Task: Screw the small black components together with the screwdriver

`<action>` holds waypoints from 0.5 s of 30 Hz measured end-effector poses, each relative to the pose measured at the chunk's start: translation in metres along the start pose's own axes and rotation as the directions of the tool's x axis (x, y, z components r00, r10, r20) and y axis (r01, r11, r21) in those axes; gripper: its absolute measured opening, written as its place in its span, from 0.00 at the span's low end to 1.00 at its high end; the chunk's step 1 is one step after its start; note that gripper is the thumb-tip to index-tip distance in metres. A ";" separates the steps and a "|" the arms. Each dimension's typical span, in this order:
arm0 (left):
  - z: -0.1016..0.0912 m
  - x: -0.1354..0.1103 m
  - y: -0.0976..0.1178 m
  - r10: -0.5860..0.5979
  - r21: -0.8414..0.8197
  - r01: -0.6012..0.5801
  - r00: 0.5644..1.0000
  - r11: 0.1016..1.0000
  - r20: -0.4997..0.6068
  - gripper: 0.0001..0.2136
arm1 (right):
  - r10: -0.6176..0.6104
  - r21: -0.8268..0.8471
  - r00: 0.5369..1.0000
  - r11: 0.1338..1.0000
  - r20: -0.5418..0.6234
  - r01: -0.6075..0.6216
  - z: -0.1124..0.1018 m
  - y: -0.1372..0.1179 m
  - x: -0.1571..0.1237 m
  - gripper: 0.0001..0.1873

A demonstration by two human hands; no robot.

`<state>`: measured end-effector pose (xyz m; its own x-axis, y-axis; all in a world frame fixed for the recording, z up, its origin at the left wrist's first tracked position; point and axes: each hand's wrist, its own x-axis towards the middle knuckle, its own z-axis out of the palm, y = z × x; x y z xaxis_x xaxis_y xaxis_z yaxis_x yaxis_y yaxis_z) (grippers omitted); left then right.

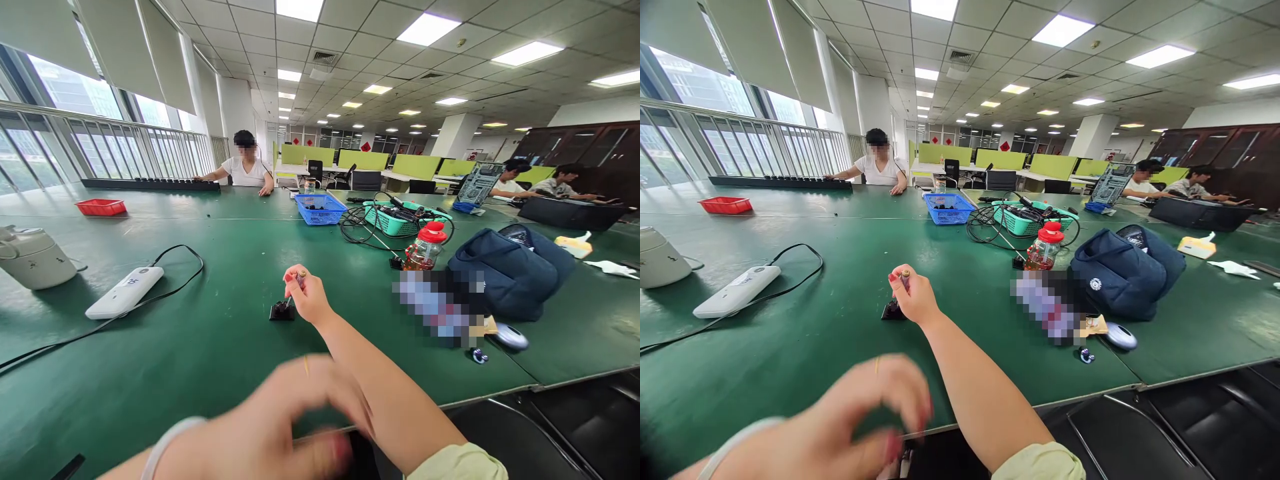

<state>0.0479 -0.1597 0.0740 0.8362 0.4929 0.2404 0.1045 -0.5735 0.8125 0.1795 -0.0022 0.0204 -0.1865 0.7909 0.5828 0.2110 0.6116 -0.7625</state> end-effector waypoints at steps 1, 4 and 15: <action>-0.014 0.011 -0.013 -0.047 0.065 0.066 0.963 0.996 -0.265 0.12 | 0.014 0.013 1.000 1.000 -0.025 -0.014 0.000 0.001 0.001 0.18; -0.056 0.032 -0.058 -0.090 0.257 0.278 0.821 0.925 -0.564 0.08 | 0.072 0.058 0.994 0.996 -0.083 -0.068 0.000 0.006 0.004 0.20; -0.101 0.012 -0.149 -0.303 0.387 0.435 0.884 0.813 -0.357 0.32 | 0.231 0.192 0.970 0.958 -0.082 -0.212 -0.003 0.010 0.008 0.31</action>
<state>-0.0117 -0.0020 0.0097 0.5153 0.8428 0.1555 0.6569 -0.5050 0.5598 0.1828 0.0107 0.0181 -0.0537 0.9096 0.4120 0.0571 0.4147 -0.9082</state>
